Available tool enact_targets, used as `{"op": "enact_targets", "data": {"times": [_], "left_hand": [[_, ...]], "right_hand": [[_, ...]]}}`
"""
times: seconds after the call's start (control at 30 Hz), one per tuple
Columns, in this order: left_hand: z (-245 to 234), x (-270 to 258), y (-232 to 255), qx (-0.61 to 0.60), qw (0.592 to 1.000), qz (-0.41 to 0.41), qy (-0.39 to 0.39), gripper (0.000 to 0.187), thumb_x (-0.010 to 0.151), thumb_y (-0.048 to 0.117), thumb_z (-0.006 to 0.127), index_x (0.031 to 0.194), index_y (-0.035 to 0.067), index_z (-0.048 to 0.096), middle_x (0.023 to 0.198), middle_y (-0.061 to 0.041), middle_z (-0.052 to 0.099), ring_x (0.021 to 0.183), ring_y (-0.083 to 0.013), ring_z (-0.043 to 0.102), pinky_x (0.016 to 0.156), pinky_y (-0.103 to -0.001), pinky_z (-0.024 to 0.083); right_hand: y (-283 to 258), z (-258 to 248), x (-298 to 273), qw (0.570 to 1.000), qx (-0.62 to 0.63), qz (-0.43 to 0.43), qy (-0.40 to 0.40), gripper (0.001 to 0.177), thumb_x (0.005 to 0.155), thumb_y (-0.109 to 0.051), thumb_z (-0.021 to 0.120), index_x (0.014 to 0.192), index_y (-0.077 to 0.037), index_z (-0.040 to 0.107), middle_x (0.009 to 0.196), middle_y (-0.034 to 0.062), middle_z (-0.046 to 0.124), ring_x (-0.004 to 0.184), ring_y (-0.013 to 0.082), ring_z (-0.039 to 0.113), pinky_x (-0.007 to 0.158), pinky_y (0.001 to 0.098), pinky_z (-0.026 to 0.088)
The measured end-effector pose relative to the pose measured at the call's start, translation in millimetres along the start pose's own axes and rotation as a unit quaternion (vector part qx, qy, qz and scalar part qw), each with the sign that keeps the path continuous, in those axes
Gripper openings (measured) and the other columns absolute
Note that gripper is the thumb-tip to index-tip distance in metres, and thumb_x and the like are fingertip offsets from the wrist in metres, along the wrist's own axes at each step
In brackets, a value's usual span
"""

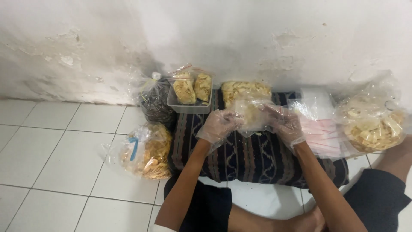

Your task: Manually packaging crackers into plastic bags while wearing protective gloves.

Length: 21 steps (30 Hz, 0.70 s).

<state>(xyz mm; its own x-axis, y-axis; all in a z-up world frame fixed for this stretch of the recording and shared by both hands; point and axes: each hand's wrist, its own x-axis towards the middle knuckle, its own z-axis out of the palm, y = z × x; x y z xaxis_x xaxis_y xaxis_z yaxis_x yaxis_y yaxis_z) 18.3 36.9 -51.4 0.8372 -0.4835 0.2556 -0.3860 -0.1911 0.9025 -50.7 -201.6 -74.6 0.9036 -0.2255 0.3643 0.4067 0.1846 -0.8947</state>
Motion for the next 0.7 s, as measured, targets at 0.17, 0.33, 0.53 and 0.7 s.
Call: {"op": "enact_targets", "data": {"times": [0.17,0.33,0.53,0.7], "left_hand": [[-13.9,-17.5,21.2,0.012,0.996,0.026,-0.082,0.028,0.086,0.024,0.081,0.089,-0.001,0.071,0.067,-0.019,0.072,0.068,-0.0294,0.073,0.068,-0.033,0.054],[-24.6,0.9,3.2,0.063,0.99,-0.068,-0.101,0.027,0.099,0.04,0.059,0.092,0.016,0.07,0.081,-0.003,0.078,0.074,-0.0156,0.075,0.074,-0.03,0.059],[-53.7,15.9,17.7,-0.084,0.946,-0.098,-0.298,0.03,0.1,0.023,0.055,0.098,-0.002,0.072,0.094,-0.013,0.079,0.091,-0.0191,0.074,0.089,-0.025,0.055],[-13.9,5.4,-36.3,-0.218,0.945,-0.126,-0.208,0.021,0.094,0.012,0.071,0.101,-0.007,0.075,0.081,-0.025,0.076,0.066,-0.0217,0.075,0.055,-0.027,0.061]], "right_hand": [[22.4,-10.2,2.6,0.994,-0.103,-0.017,-0.014,0.059,0.067,0.007,0.086,0.124,0.004,0.068,0.077,0.0233,0.072,0.055,0.0275,0.069,0.046,0.0341,0.055],[7.8,8.4,-3.6,0.992,-0.11,-0.064,-0.023,0.04,0.078,0.006,0.08,0.116,0.003,0.07,0.079,0.0122,0.069,0.068,0.0129,0.062,0.064,0.0266,0.056],[29.7,-5.2,3.0,0.978,-0.156,-0.106,-0.084,0.061,0.077,0.002,0.081,0.135,0.006,0.065,0.102,0.019,0.071,0.093,0.023,0.071,0.086,0.0422,0.059],[14.2,3.0,-3.5,0.975,-0.161,-0.136,-0.074,0.049,0.076,0.01,0.08,0.124,0.009,0.069,0.083,0.0203,0.065,0.079,0.026,0.069,0.087,0.0478,0.058]]}}
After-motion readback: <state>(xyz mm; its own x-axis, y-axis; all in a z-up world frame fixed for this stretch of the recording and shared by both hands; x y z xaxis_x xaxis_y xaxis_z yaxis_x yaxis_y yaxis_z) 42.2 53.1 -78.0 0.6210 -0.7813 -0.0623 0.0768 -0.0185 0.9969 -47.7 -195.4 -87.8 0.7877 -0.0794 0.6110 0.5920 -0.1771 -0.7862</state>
